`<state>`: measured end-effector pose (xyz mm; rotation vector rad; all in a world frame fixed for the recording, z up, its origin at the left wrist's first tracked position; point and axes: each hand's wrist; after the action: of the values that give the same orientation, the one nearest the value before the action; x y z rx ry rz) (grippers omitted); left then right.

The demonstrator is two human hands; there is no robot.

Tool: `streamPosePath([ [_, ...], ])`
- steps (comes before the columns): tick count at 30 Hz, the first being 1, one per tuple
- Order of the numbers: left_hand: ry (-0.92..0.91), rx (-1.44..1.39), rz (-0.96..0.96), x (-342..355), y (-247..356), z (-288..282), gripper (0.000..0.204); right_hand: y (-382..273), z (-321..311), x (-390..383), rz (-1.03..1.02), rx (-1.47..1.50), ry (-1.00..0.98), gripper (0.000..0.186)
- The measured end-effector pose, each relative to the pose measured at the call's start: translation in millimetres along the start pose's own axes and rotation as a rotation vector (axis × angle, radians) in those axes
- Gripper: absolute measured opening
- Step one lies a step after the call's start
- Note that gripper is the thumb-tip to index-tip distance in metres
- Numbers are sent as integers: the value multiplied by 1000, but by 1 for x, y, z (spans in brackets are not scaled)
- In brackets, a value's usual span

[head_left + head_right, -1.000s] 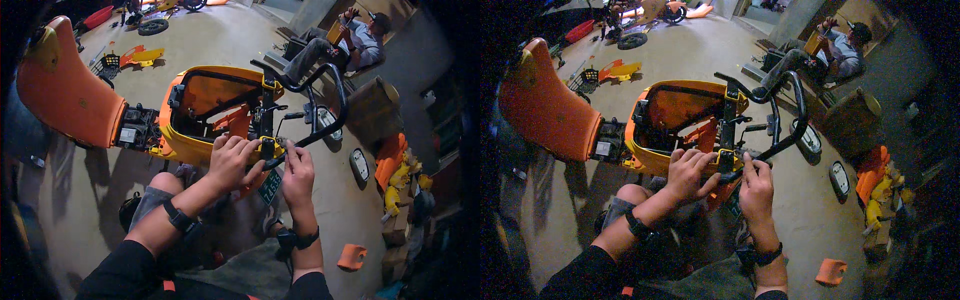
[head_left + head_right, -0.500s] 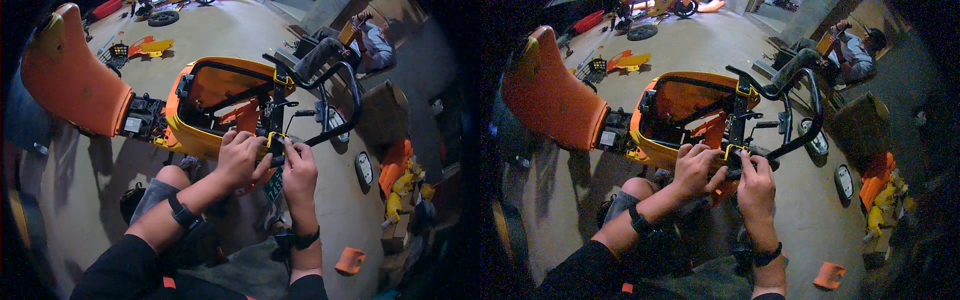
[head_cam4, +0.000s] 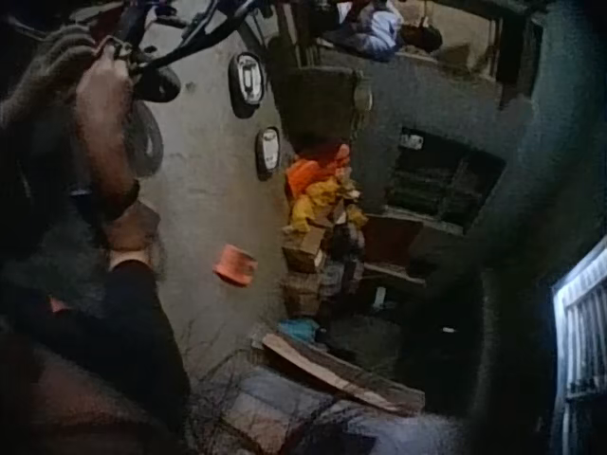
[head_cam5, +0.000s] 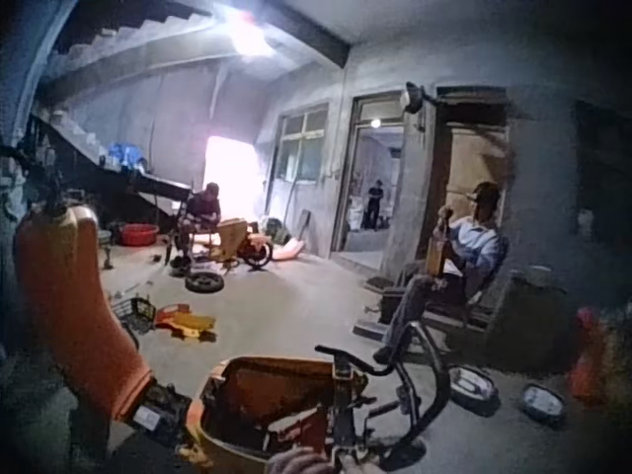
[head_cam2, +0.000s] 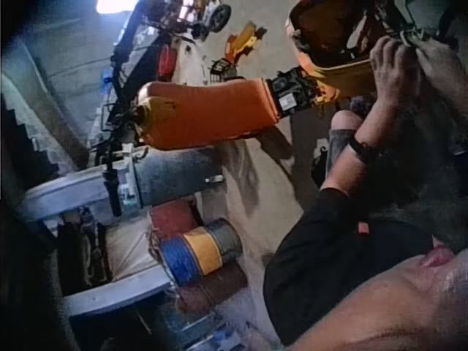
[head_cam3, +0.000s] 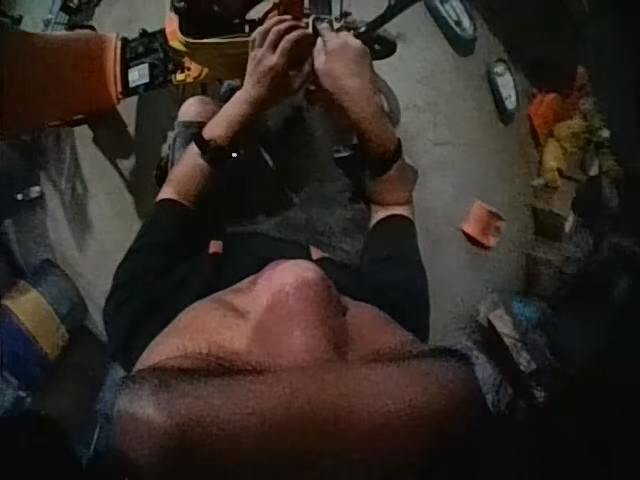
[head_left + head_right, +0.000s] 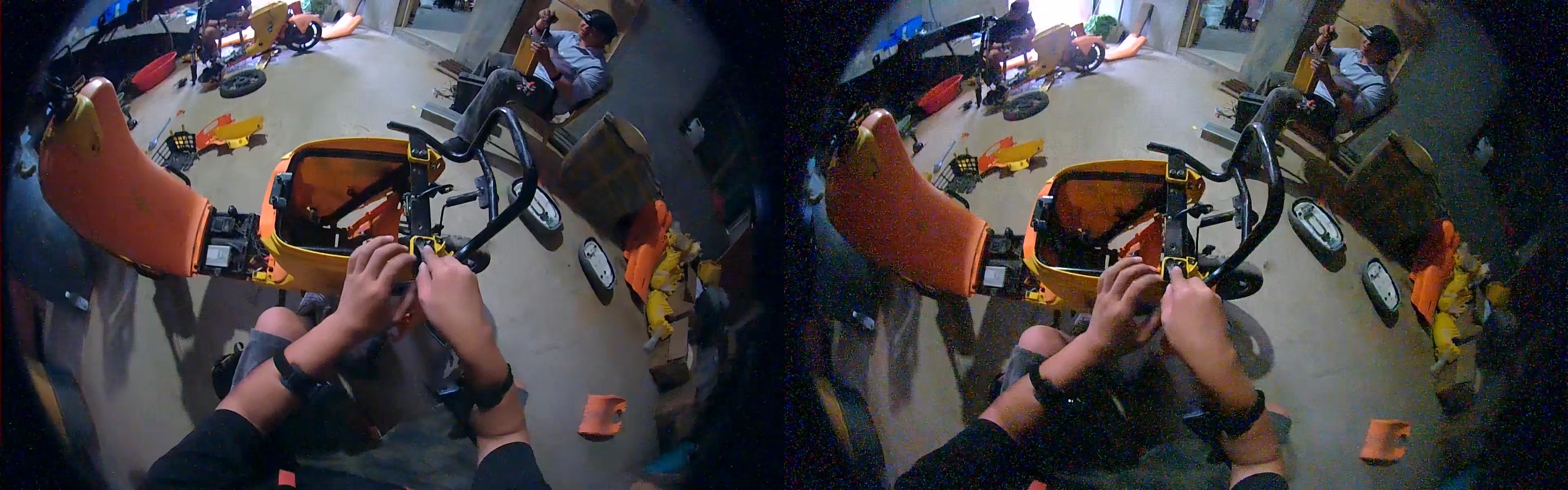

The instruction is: The recorder is repairing the front panel, wiring, and mirrors of a yellow electric scooter in a workshop.

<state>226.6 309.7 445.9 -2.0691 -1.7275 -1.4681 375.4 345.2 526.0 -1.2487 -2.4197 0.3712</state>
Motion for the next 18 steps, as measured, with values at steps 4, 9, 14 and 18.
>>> streamPosePath([
  [4, -59, -149, 91, -11, 9, -8, 70, 9, 9, 7, -101, 94, 76, 34],
  [9, -81, -187, 148, -17, 2, -6, 70, 2, 10, 7, 86, 269, 117, 32],
  [14, 22, -305, 6, -15, -4, -8, 42, 8, 16, 11, 23, 137, 194, 25],
  [18, 52, -487, -234, -19, -7, -5, 44, 14, 19, 14, -243, -171, 343, 20],
])
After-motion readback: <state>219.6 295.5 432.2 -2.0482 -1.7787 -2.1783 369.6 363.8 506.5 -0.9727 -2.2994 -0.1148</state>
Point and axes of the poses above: each hand's wrist, its own x-axis towards the middle knuckle, its own z-axis out of the palm, y = z × x, and after that the axes turned 7 degrees about -z, right-handed
